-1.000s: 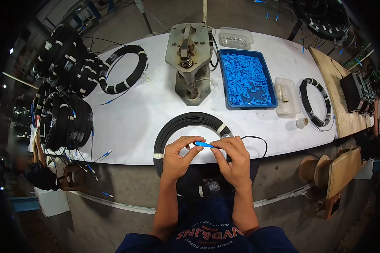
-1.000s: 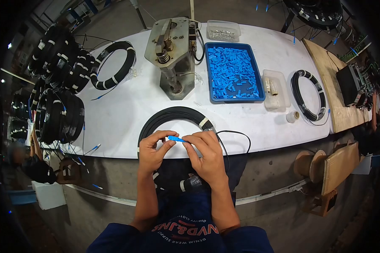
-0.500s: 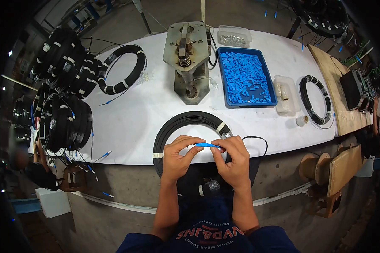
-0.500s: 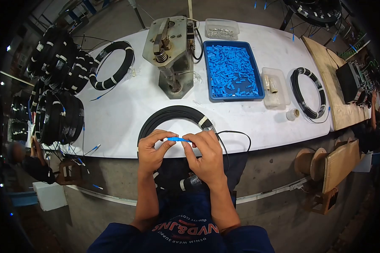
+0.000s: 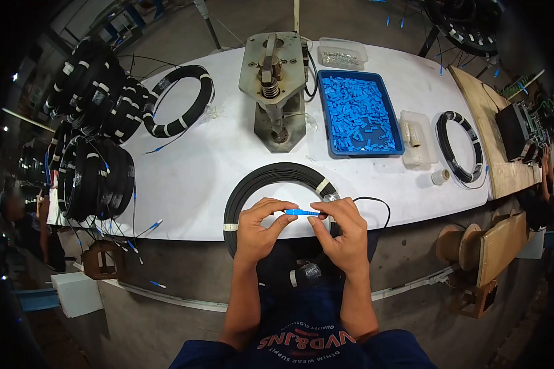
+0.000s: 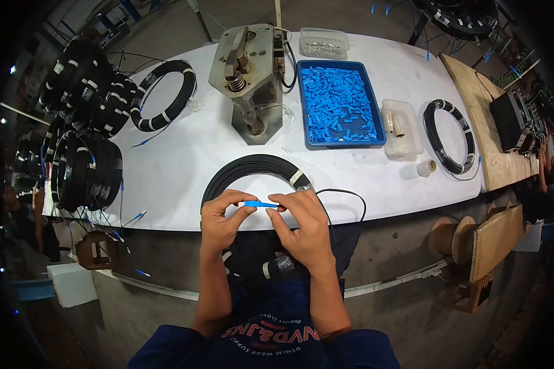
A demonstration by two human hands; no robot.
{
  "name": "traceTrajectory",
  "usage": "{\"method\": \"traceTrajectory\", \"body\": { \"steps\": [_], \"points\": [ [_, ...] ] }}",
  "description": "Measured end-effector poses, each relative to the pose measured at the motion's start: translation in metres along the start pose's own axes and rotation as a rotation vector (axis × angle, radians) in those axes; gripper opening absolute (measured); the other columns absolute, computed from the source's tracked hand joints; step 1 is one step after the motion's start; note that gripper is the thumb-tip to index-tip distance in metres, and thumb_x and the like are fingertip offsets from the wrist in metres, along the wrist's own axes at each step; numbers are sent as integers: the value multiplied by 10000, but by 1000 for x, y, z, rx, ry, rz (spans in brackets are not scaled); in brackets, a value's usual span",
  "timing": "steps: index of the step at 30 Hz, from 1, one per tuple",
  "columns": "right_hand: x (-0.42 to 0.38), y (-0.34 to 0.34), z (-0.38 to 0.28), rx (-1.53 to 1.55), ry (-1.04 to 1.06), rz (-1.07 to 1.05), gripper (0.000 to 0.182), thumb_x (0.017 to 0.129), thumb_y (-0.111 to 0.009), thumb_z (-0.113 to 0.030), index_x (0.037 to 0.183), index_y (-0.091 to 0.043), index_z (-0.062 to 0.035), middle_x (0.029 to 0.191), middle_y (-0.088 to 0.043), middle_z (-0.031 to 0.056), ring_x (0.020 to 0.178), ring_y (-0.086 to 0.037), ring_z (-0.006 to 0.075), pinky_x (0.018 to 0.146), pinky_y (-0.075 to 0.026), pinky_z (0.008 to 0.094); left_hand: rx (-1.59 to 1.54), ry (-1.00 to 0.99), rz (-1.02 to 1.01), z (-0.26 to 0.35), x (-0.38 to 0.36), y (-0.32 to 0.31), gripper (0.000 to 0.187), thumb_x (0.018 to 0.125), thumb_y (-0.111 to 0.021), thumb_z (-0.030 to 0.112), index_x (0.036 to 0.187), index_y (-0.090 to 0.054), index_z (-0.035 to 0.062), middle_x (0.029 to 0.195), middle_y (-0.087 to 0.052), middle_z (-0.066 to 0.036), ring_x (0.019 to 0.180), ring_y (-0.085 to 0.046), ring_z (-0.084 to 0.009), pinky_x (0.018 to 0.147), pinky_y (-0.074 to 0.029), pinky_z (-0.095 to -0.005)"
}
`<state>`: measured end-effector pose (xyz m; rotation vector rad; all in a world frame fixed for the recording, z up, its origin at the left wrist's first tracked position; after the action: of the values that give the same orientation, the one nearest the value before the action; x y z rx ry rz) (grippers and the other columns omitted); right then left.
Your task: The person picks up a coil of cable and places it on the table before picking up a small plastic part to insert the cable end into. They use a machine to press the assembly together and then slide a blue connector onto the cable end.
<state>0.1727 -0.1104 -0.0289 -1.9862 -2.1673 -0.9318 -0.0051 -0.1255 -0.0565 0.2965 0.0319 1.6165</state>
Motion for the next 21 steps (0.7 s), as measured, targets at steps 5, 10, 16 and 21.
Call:
{"method": "traceTrajectory", "body": {
  "steps": [5, 10, 16, 21],
  "points": [
    [-1, 0, 4, 26, 18, 30, 147, 777, -753, -16, 916, -705, -19, 830, -661, 104, 787, -613, 260, 713, -472, 345, -282, 90, -11, -9, -6, -6, 234, 856, -731, 45, 1078, -701, -20, 950, -719, -83, 883, -631, -140, 840, -488, -275],
    [-7, -8, 12, 86, -38, 87, 126, 788, -751, -22, 904, -700, -23, 859, -667, 103, 787, -612, 255, 711, -474, 339, -492, 121, -31, -9, -6, -10, 243, 884, -693, -4, 1118, -666, -64, 1081, -693, -140, 949, -638, -141, 884, -500, -266],
    [-11, -16, 10, 117, -146, 117, 136, 797, -758, -43, 920, -703, -27, 882, -676, 104, 800, -615, 246, 688, -477, 334, -494, 89, 24, -7, -3, -12, 215, 907, -657, -10, 1114, -668, -70, 1109, -695, -157, 1013, -654, -176, 924, -501, -289],
    [-5, -18, 8, 114, -84, 62, 130, 810, -750, -54, 929, -704, -27, 890, -685, 104, 799, -625, 249, 690, -475, 339, -469, 49, 49, -12, 0, -12, 197, 896, -670, 11, 1085, -688, -41, 1117, -685, -183, 1052, -651, -218, 952, -498, -330]
  ]
}}
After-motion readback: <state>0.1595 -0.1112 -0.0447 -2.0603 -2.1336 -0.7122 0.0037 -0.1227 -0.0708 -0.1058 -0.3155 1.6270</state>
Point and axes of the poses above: each hand's wrist, its own x-axis towards the middle knuckle, its own y-axis out of the back of the hand, z = x × y, the point moved 3 cm from there along x, towards the middle knuckle
